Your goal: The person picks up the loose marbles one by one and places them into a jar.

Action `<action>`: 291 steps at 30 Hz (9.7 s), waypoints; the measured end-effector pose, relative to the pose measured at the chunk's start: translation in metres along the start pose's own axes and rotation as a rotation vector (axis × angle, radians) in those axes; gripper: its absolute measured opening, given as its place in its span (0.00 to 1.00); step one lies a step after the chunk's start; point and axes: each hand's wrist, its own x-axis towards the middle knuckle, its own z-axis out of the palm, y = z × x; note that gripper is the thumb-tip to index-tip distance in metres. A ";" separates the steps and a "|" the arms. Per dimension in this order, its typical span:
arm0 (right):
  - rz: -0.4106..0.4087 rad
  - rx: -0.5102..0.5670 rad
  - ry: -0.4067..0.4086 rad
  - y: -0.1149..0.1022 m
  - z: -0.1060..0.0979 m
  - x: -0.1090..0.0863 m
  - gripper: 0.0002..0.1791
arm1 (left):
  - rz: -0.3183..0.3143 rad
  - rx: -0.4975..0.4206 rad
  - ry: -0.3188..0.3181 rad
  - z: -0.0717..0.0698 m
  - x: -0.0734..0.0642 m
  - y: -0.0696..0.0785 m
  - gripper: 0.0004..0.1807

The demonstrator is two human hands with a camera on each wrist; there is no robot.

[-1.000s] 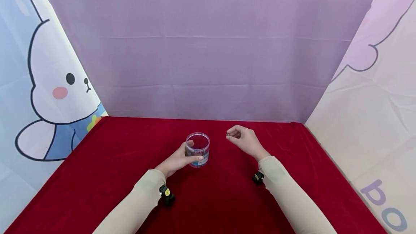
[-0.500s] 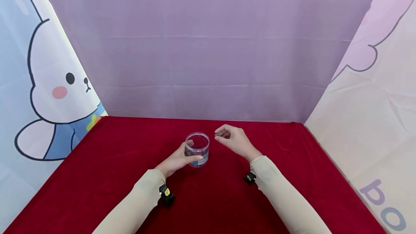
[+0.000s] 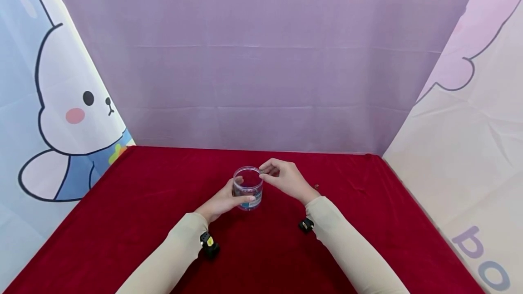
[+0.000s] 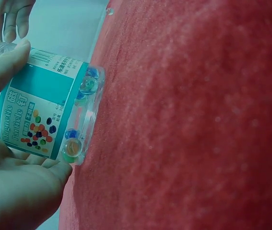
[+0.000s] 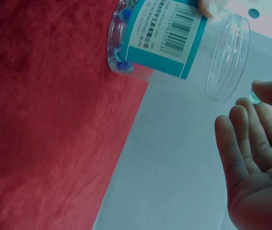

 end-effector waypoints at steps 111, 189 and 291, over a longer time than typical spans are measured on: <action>0.333 -0.177 0.065 0.111 -0.061 -0.049 0.13 | -0.004 0.019 -0.008 0.001 0.000 -0.004 0.55; 0.449 -0.297 -0.021 0.127 -0.074 -0.055 0.08 | -0.010 0.014 0.007 -0.001 0.003 -0.008 0.55; -0.028 -0.068 -0.012 -0.004 0.009 0.004 0.13 | -0.009 -0.016 -0.011 0.000 0.003 -0.004 0.53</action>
